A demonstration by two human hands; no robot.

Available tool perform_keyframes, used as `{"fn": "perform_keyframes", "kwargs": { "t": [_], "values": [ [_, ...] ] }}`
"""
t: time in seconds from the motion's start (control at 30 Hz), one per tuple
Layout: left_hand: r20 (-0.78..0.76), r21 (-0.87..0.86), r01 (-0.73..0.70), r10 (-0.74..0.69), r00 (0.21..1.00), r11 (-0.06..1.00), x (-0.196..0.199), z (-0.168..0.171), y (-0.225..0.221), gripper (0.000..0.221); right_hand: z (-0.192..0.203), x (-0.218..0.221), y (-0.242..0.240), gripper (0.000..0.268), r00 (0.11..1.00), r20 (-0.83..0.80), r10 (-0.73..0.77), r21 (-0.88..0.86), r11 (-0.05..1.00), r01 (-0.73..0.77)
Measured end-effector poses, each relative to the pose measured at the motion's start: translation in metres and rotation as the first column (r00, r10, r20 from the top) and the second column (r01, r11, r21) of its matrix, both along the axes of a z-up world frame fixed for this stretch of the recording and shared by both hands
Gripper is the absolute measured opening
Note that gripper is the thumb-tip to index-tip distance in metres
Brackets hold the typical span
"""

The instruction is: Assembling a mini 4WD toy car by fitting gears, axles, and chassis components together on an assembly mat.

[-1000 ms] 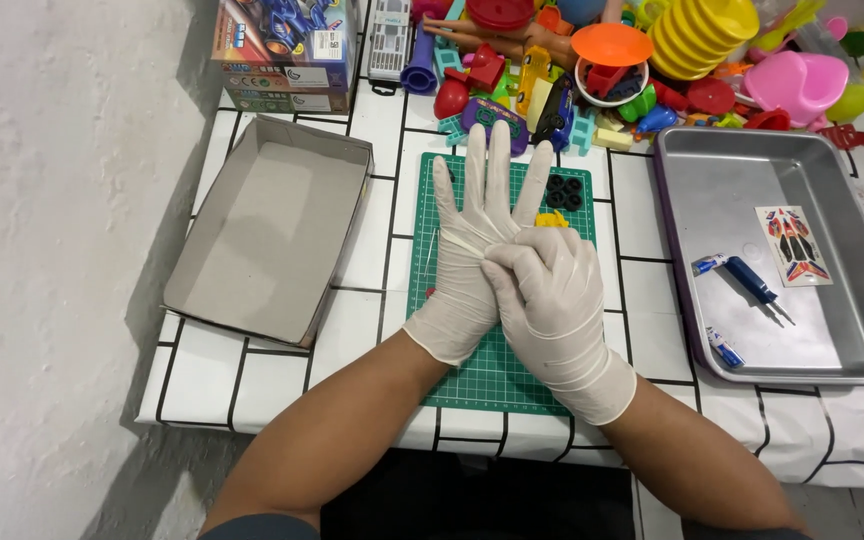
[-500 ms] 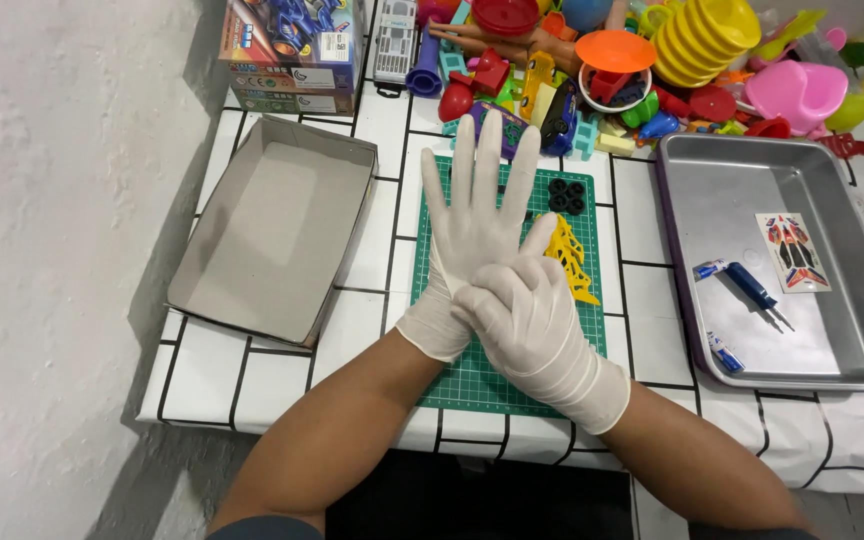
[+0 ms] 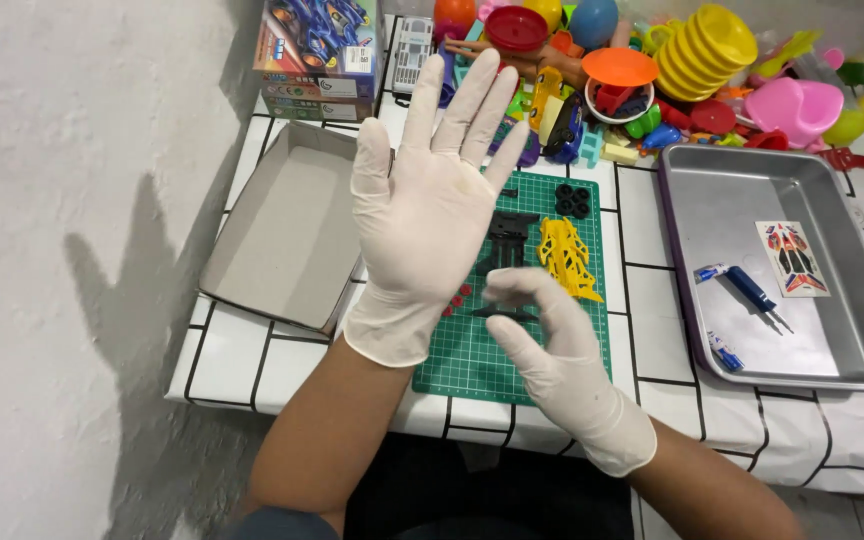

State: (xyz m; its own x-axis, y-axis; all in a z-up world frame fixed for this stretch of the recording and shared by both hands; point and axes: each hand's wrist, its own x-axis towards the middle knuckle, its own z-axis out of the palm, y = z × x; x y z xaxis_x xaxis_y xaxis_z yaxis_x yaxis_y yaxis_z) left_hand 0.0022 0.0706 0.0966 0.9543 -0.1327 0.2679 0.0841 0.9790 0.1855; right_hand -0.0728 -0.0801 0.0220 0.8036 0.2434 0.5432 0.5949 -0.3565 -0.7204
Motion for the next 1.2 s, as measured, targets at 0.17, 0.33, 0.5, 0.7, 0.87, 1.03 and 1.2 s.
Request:
{"fn": "perform_keyframes", "kwargs": {
  "t": [0.17, 0.33, 0.5, 0.7, 0.87, 1.03, 1.2],
  "values": [
    [-0.017, -0.352, 0.046, -0.056, 0.998, 0.935, -0.038, 0.022, -0.01, 0.086, -0.009, -0.039, 0.019, 0.044, 0.993, -0.017, 0.118, 0.03, 0.993, -0.117],
    [-0.046, -0.334, -0.054, 0.041, 0.998, 0.941, -0.055, 0.026, -0.01, 0.084, -0.036, -0.058, 0.033, 0.029, 0.976, 0.218, 0.02, 0.133, 0.99, -0.05],
    [-0.088, -0.32, -0.08, 0.054, 0.995, 0.944, -0.066, 0.03, -0.005, 0.081, -0.042, -0.059, 0.024, 0.014, 0.904, 0.419, 0.083, 0.099, 0.986, -0.137],
    [-0.028, -0.015, -0.22, 0.22, 0.975, 0.975, -0.064, 0.018, 0.002, 0.087, -0.034, -0.073, 0.018, 0.02, 0.785, 0.454, 0.422, -0.102, 0.9, -0.425],
    [0.026, 0.088, -0.317, 0.316, 0.948, 0.944, -0.065, 0.008, 0.005, 0.102, -0.03, -0.089, 0.011, 0.022, 0.753, 0.452, 0.477, -0.201, 0.878, -0.435],
    [-0.015, -0.108, 0.01, -0.012, 1.0, 0.994, -0.088, 0.043, -0.001, 0.105, -0.034, -0.087, 0.024, 0.009, 0.824, 0.46, 0.332, -0.2, 0.942, -0.268],
    [-0.295, 0.021, -0.069, 0.072, 0.953, 0.997, -0.096, 0.065, -0.01, 0.111, -0.047, -0.082, 0.021, 0.012, 0.891, 0.364, 0.272, -0.083, 0.962, -0.26]
  ]
}}
